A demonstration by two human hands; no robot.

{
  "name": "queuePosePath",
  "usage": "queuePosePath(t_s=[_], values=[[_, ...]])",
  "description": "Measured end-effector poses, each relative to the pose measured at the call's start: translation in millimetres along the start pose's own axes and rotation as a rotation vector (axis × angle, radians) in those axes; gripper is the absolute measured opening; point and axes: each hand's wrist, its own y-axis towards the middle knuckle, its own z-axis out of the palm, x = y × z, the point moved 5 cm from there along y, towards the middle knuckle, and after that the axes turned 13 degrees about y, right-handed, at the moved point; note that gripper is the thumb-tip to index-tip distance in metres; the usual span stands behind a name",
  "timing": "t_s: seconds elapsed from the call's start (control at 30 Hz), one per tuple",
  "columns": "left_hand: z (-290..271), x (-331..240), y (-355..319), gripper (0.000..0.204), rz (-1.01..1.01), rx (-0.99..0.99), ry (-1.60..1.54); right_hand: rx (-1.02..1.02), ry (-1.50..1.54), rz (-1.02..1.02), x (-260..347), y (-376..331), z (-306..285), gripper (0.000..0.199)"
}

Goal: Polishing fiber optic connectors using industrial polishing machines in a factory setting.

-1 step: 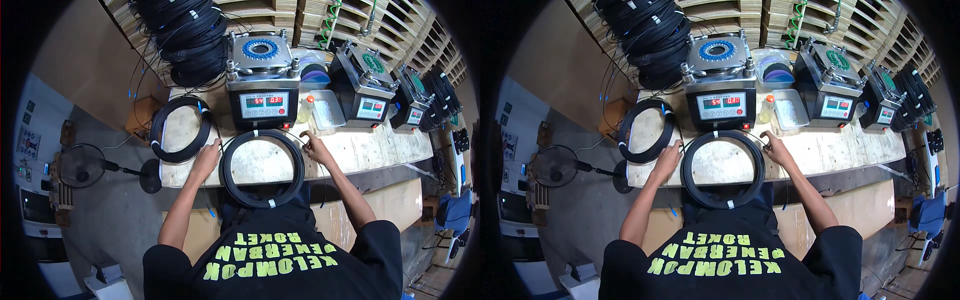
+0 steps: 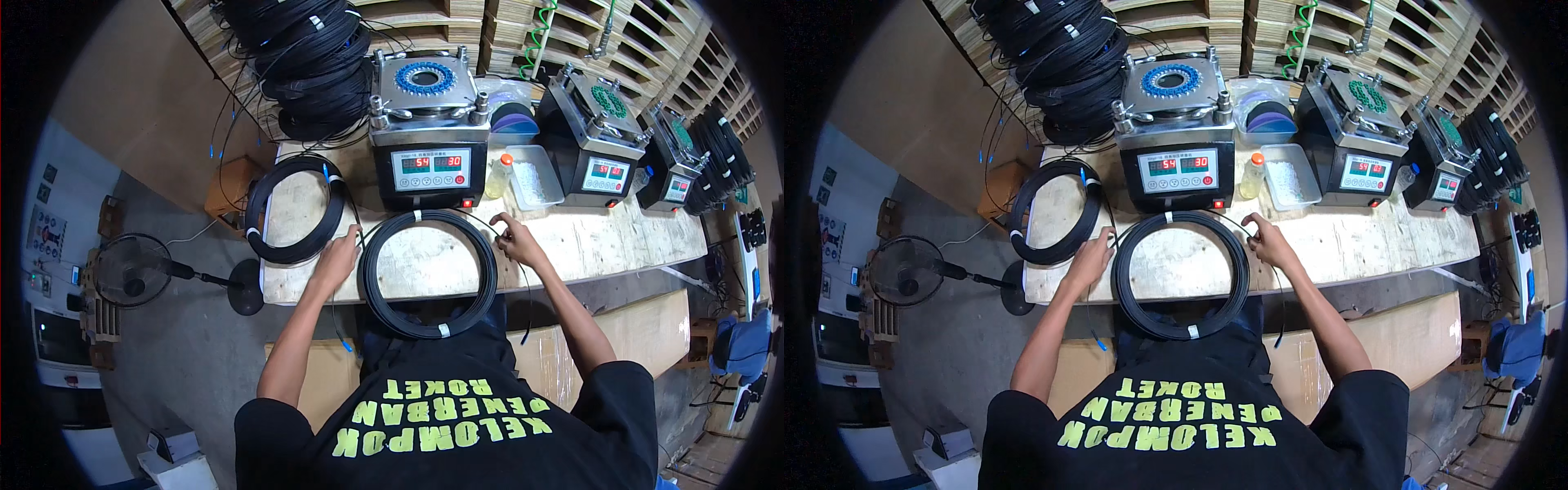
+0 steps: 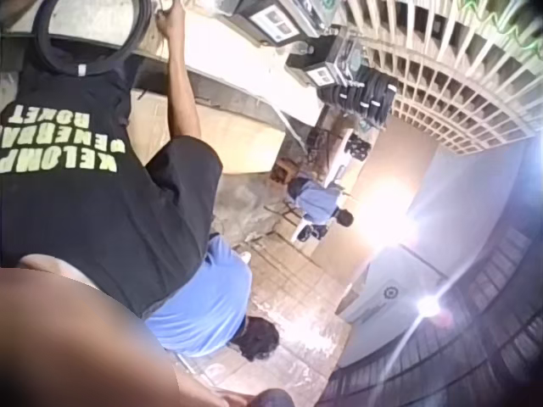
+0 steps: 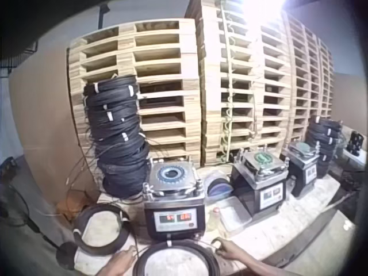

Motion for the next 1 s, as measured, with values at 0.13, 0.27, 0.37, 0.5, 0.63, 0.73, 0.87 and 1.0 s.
queuePosePath(t_s=[0.13,0.27,0.37,0.5,0.63,0.73,0.87,1.0], values=[[-24,3,-12,0.033,-0.080,0.187,-0.569,0.242,0.300,0.171,29,-39,-11,0.029],[-65,-13,-37,0.023,0.039,0.372,-0.937,0.310,0.442,0.154,55,-72,-14,0.027],[-94,-30,-53,0.026,0.075,0.357,-1.040,0.375,0.228,-0.039,82,-89,-11,0.030],[-127,-53,-51,0.022,0.162,0.273,-0.688,0.388,-0.528,-0.356,125,-116,9,0.031],[-169,-86,-48,0.015,0.431,-0.089,-0.168,0.333,-0.785,-0.753,174,-133,19,0.028],[-185,-107,-40,0.021,0.695,-0.379,-0.025,0.527,-0.496,-0.514,180,-116,33,0.022],[-176,-122,-15,0.023,0.519,0.096,-0.650,0.604,0.080,-0.276,204,-98,37,0.032],[-157,-125,2,0.027,0.369,0.086,-1.114,0.398,0.481,-0.361,220,-72,36,0.028]])
